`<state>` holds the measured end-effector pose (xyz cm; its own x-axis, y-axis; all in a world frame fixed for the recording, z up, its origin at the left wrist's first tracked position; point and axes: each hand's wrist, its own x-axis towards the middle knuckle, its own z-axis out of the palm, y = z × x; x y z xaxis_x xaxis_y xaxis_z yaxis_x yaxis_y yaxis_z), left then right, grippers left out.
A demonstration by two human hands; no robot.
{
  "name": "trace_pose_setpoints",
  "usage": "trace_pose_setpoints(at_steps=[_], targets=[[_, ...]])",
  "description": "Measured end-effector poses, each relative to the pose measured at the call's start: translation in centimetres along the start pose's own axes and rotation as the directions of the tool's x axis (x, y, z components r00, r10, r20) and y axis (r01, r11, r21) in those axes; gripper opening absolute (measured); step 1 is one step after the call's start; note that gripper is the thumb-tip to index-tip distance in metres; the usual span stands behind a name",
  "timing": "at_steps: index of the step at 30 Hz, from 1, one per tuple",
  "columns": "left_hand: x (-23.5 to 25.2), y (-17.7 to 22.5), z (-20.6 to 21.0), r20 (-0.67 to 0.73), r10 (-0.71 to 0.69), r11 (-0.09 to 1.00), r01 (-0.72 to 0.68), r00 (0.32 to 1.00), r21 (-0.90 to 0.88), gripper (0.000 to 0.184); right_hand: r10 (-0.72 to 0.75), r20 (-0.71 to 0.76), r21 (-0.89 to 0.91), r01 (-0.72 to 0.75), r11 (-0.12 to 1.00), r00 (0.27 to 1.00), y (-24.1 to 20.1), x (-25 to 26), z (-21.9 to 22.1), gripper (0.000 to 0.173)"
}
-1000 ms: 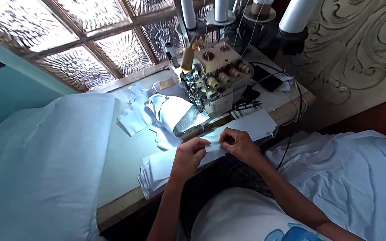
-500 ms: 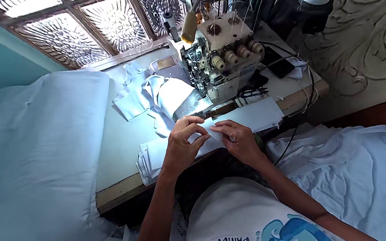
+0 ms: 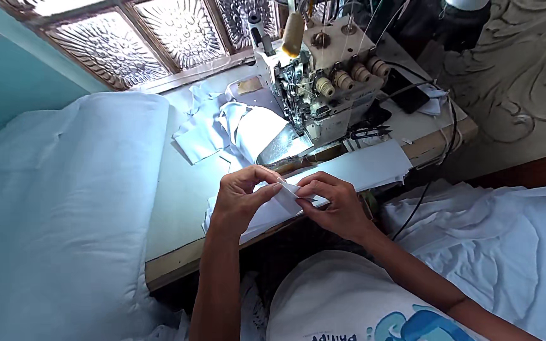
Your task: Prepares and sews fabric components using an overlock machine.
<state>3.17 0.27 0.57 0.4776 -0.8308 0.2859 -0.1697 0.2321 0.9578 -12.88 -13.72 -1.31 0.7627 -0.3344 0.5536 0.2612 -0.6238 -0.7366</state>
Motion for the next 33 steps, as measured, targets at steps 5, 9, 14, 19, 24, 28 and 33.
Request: trace_pose_setpoints(at_steps=[5, 9, 14, 19, 24, 28, 33], targets=[[-0.3, 0.2, -0.1, -0.1, -0.008, 0.998, 0.003, 0.995, -0.055, 0.016, 0.046, -0.029, 0.001, -0.046, 0.999, 0.999, -0.2, -0.3, -0.6, 0.006], [0.0, -0.4, 0.3, -0.127, 0.008, 0.996, -0.02, 0.992, -0.091, 0.017, 0.053, -0.074, -0.001, -0.053, 0.999, 0.996, -0.5, -0.4, -0.8, 0.004], [0.8, -0.6, 1.6, -0.197, 0.032, 0.999, -0.034, 0.98, -0.007, 0.025, 0.07, -0.148, 0.001, -0.071, 0.997, 0.987, -0.6, 0.1, -0.5, 0.004], [4.3, -0.8, 2.9, -0.287, 0.22, 0.839, -0.03, 0.932, 0.544, 0.019, 0.075, -0.18, -0.157, -0.104, 0.982, 0.981, 0.6, 2.5, 0.2, 0.005], [9.1, -3.0, 2.9, -0.186, 0.311, 0.575, -0.029, 0.932, 0.818, 0.015, 0.076, -0.188, -0.355, -0.14, 0.924, 0.979, 2.4, 4.6, 0.3, 0.012], [9.4, -3.3, 3.2, -0.099, 0.266, 0.419, -0.023, 0.959, 0.908, 0.014, 0.096, -0.235, -0.358, -0.178, 0.917, 0.967, 3.1, 4.8, 0.4, 0.016], [6.2, -3.1, 5.0, -0.073, 0.24, 0.304, -0.004, 0.968, 0.953, 0.022, 0.15, -0.231, -0.314, -0.22, 0.924, 0.961, 2.9, 3.7, 0.1, 0.012]])
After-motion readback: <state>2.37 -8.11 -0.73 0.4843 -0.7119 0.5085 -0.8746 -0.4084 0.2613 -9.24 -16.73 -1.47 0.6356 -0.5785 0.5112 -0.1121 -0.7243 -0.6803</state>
